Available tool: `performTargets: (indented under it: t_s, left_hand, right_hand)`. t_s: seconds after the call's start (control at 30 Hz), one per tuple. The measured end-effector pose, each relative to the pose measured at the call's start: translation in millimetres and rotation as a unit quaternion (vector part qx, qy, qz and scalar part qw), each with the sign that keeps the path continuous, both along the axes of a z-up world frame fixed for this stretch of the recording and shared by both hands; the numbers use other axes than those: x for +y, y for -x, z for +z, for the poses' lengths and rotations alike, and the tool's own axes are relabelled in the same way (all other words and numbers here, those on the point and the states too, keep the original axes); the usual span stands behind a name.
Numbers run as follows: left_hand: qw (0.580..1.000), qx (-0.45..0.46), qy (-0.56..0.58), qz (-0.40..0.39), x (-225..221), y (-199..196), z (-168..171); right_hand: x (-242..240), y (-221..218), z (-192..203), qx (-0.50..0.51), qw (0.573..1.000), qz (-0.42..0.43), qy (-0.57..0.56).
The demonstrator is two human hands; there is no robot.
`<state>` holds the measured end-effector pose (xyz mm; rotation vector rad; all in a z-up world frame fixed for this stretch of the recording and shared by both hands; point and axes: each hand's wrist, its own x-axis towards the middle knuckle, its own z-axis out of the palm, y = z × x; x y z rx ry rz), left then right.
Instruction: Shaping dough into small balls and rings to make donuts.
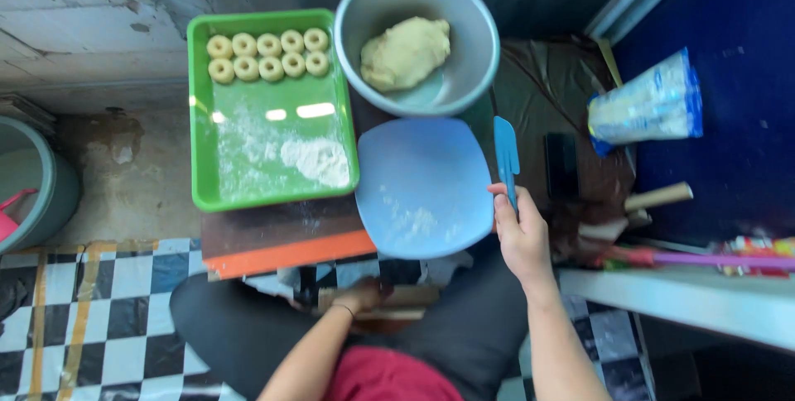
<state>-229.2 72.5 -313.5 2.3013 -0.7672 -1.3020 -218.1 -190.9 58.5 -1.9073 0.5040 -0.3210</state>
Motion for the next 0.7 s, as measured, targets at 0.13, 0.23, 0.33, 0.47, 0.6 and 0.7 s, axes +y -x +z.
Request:
performTargets:
  t_s: [0.13,0.23,0.33,0.47,0.6,0.7]
  left_hand:
    - [0.984,0.150,-0.091,0.031,-19.0,31.3,-94.5]
    - [0.983,0.157,-0.085,0.040,-30.6,26.9,-123.1]
    - [0.978,0.182,-0.089,0.051,-27.4,22.8,-118.8]
    - [0.977,0.186,-0.082,0.072,-40.1,-34.0,-103.7]
    - [0.965,0.233,-0.089,0.076,-37.7,4.0,-52.4]
    - [0.967,0.231,-0.082,0.073,-42.4,-7.1,-33.1]
  right_hand:
    - [-12.7,-59.6,47.5,0.030,0.996,0.073,-0.049]
    - [-28.2,-124.0,47.3,-0.045,0.989,0.055,0.128]
    - [-38.0,-176.6,44.0,-0.042,0.971,0.081,0.221]
    - [-48.4,-224.2,24.0,-0.019,0.968,0.094,0.230]
    - [-52.3,-223.1,12.9,-0.019,0.972,0.082,0.221]
    - [-54.5,-216.8,-4.9,-0.051,0.976,0.066,0.201]
